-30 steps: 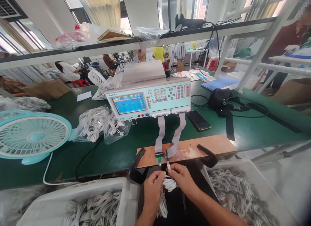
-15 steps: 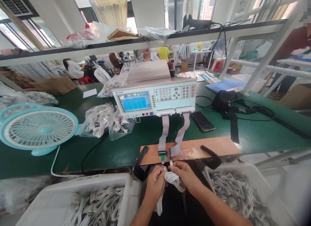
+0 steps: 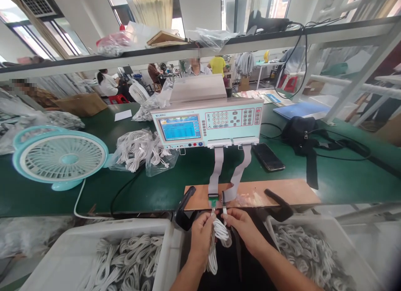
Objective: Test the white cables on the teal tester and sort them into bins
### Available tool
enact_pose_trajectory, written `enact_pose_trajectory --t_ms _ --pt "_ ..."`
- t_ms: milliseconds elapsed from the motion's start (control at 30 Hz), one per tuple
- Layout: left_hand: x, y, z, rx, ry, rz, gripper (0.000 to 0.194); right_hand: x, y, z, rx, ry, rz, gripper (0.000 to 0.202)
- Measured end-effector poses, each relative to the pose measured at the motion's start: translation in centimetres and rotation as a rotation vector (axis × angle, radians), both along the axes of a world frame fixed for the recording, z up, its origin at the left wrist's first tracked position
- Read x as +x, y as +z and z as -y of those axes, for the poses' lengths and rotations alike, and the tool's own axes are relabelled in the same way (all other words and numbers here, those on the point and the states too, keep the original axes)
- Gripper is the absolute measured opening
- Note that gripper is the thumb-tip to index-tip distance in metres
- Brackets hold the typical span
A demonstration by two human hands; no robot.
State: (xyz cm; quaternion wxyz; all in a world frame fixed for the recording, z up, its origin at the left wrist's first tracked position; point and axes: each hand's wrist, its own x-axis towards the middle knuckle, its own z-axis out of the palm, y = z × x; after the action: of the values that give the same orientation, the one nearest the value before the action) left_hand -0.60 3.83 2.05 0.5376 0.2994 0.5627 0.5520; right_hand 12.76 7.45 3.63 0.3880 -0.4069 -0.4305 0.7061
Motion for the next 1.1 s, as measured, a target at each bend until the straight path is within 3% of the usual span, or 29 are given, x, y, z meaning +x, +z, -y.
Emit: enact_pose_trajectory --t_ms 700,967,1100 --pt "0.0 -1.1 -0.8 0.022 0.059 0.002 0.041 -0.6 -0.4 0.2 0.022 -0.041 -0.025 0.037" --pt "0.1 -0.1 -1.1 0.025 -0.051 0.065 0.040 -1.4 -2.1 0.3 -0.008 -0.100 -0.072 0.046" --pt "0.0 -0.2 -1.5 0.022 -0.044 0.067 0.043 -1.6 -2.4 0.2 -0.023 -0.105 -0.092 0.046"
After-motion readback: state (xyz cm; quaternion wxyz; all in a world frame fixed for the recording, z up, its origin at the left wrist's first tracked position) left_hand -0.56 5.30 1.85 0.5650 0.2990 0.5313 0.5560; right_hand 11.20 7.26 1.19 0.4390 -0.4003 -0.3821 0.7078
